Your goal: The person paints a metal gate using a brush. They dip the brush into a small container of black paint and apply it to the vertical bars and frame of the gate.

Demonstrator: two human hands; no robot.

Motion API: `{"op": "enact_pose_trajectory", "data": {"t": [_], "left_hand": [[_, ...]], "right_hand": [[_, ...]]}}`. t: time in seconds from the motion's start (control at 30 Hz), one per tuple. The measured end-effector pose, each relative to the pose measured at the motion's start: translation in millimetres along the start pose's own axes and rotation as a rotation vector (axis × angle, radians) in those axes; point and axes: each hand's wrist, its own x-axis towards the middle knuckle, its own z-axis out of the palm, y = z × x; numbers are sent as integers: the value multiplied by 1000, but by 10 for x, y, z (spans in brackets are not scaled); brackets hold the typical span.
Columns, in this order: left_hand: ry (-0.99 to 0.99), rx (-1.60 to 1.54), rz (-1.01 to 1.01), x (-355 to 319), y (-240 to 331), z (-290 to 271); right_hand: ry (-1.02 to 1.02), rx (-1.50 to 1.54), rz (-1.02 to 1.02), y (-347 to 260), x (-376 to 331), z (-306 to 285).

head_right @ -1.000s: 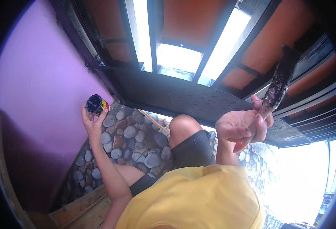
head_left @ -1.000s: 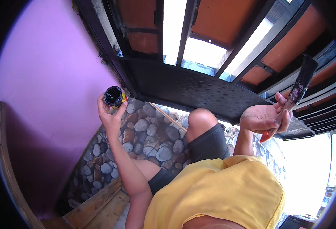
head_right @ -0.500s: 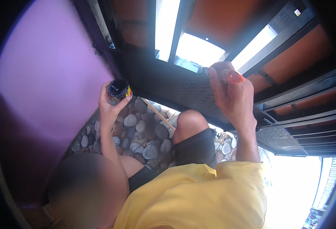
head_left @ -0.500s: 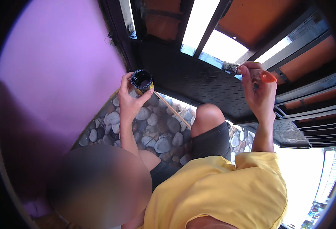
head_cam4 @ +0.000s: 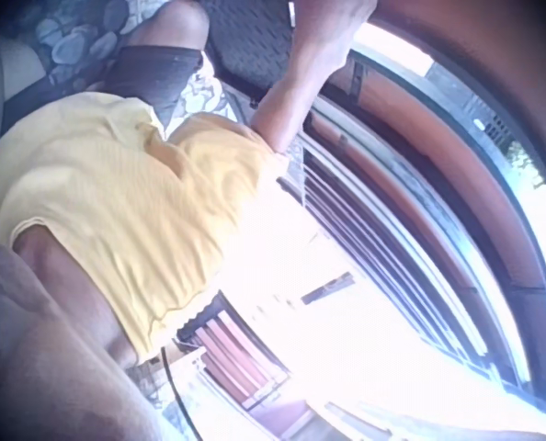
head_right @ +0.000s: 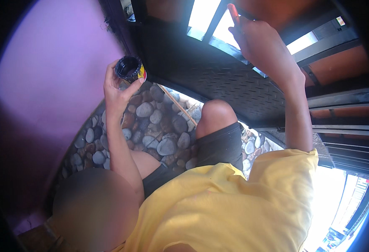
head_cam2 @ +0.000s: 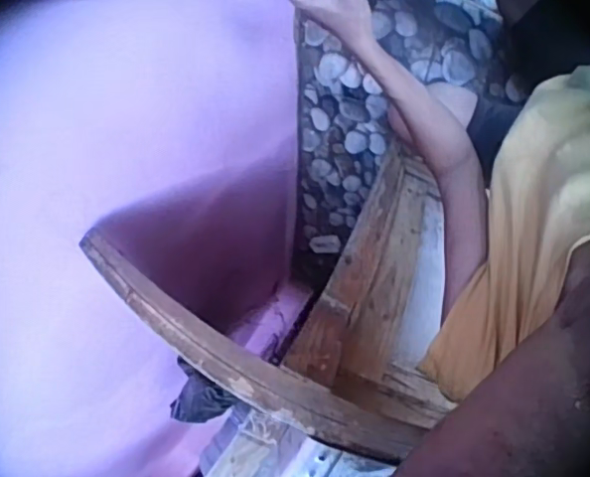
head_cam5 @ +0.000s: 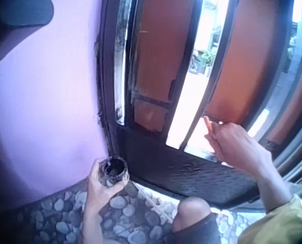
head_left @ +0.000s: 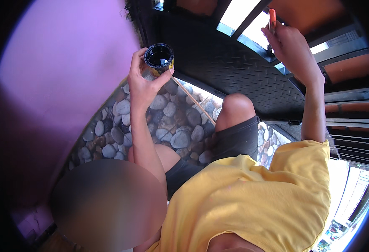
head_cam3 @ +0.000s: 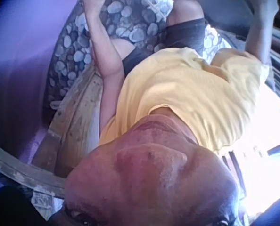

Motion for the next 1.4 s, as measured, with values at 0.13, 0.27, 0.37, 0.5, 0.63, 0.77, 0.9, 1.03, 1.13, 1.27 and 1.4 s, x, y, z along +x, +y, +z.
{"op": "enact_pose_trajectory", "data": {"t": [0.13, 0.27, 0.37, 0.5, 0.63, 0.77, 0.9, 1.03, 1.13, 1.27, 1.4], "left_hand": [[10, -34, 15, -3, -13, -24], [19, -31, 10, -19, -1, -57], [34, -33, 9, 1, 12, -49], [32, -13, 19, -6, 7, -37], [29, 3, 4, -20, 38, -45], [42, -35, 14, -14, 12, -39], [51, -11, 4, -26, 48, -64], [54, -6, 7, -21, 51, -56], [49, -8, 10, -27, 67, -55], [42, -19, -17, -48, 53, -77], [66, -16, 9, -29, 58, -71]], "right_hand": [[268, 427, 30, -65, -50, 67], [282, 332, 203, -147, -232, -131], [178, 197, 200, -160, -224, -115], [164, 324, 174, -204, -179, 80], [387, 704, 225, -291, -161, 150], [429, 740, 370, -290, -247, 282], [452, 496, 395, -275, -326, 261], [503, 695, 374, -354, -252, 211], [476, 878, 339, -354, -195, 301], [380, 623, 417, -295, -234, 255], [568, 797, 353, -390, -188, 276]]}}
